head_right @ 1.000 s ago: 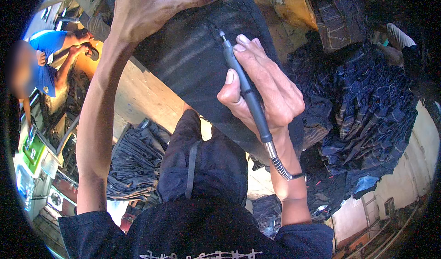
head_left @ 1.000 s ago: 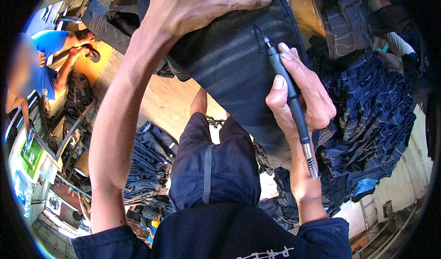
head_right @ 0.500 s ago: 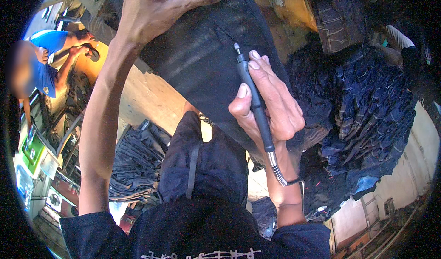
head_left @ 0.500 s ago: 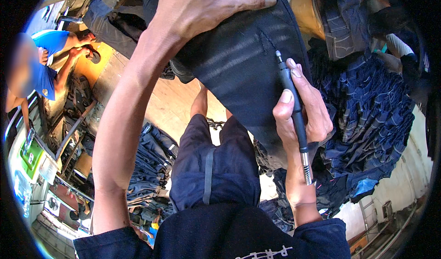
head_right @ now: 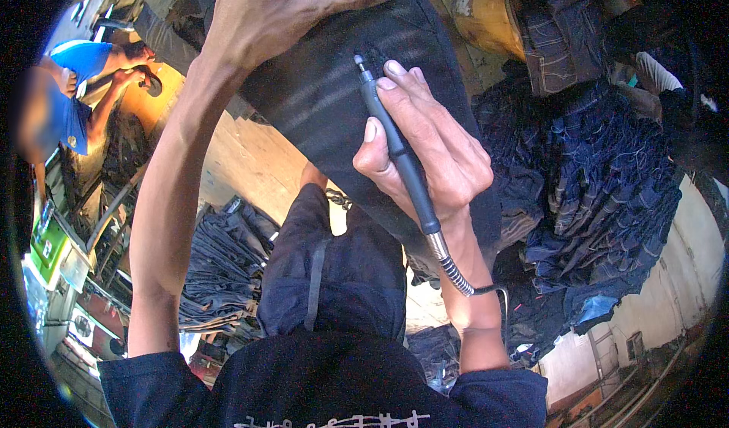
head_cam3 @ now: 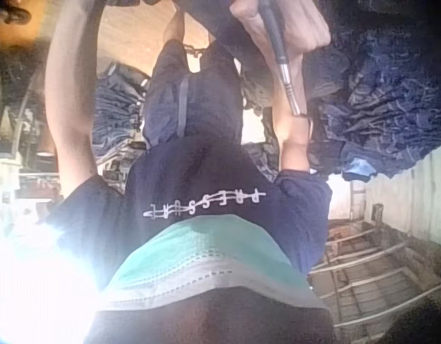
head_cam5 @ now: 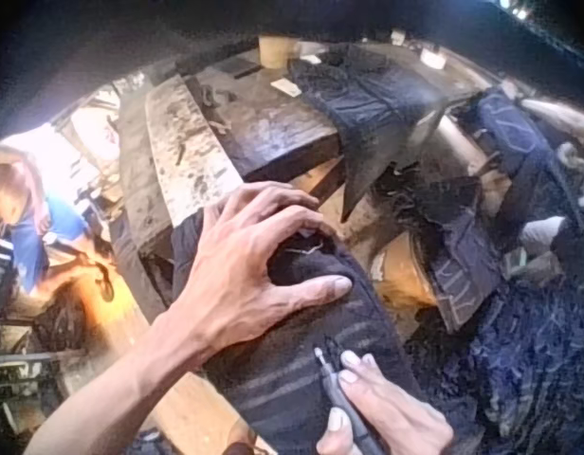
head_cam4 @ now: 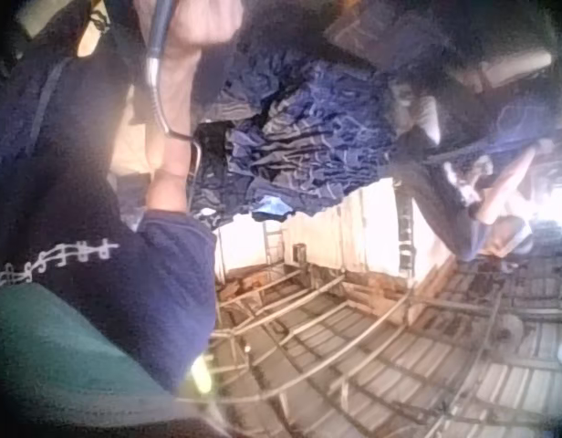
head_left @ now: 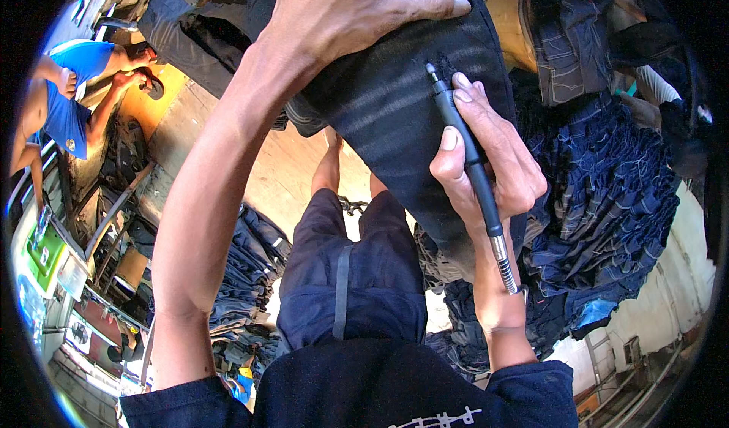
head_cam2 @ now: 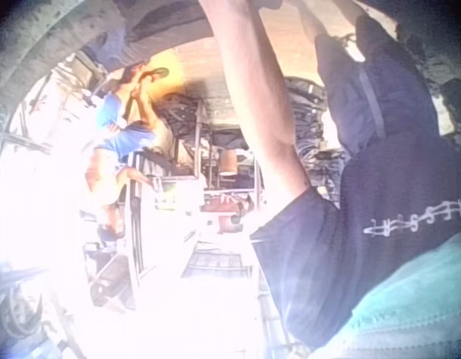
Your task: The person uses a rotary grinding tool to distress a pair of black jeans on a wooden workbench. They repeatedly grind specific areas to create worn patterns, then flip and reposition the jeans to work on different sections.
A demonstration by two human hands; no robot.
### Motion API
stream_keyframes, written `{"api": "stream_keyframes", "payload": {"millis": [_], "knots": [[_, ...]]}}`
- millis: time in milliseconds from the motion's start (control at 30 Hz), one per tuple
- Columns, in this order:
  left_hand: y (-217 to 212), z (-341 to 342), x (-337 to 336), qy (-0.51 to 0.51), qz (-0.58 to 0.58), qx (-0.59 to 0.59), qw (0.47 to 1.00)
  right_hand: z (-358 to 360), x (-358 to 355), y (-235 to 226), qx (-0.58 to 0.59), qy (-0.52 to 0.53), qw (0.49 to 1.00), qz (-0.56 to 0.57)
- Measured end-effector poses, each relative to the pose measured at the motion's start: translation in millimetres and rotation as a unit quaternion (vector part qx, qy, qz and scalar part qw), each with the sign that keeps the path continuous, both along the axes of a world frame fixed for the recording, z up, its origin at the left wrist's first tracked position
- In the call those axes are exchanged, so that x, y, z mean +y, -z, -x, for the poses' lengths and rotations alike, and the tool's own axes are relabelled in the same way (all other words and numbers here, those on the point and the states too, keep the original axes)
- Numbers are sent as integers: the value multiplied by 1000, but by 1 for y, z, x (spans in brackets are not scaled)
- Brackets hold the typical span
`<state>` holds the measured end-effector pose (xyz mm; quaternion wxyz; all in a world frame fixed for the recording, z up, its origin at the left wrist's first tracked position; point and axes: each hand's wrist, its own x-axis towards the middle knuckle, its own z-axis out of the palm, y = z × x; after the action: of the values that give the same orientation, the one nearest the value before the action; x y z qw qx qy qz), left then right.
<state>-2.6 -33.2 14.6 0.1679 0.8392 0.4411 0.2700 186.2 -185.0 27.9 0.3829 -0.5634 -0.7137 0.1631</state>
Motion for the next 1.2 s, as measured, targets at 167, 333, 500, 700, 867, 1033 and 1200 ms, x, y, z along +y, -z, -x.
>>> {"api": "stream_keyframes", "payload": {"millis": [167, 333, 500, 700, 867, 1033, 1200], "knots": [[1, -1, -1, 1, -10, 7, 1000, -3, -2, -1, 4, -3, 1000, 1], [1, -2, 2, 1, 4, 16, 1000, -5, -7, 0, 14, -3, 1000, 3], [2, -1, 2, -1, 17, 12, 1000, -7, -13, -2, 17, 4, 1000, 13], [8, -1, 6, 3, -20, 9, 1000, -14, -31, 2, 15, 14, 999, 44], [-1, 5, -11, -43, 72, -93, 992, -34, -102, -15, 86, 76, 986, 123], [-12, -3, -7, -30, -87, 30, 995, -36, -128, -18, 122, 65, 989, 44], [-1, 10, 61, 1, -51, 20, 999, -45, -72, -3, 100, 59, 991, 68]]}}
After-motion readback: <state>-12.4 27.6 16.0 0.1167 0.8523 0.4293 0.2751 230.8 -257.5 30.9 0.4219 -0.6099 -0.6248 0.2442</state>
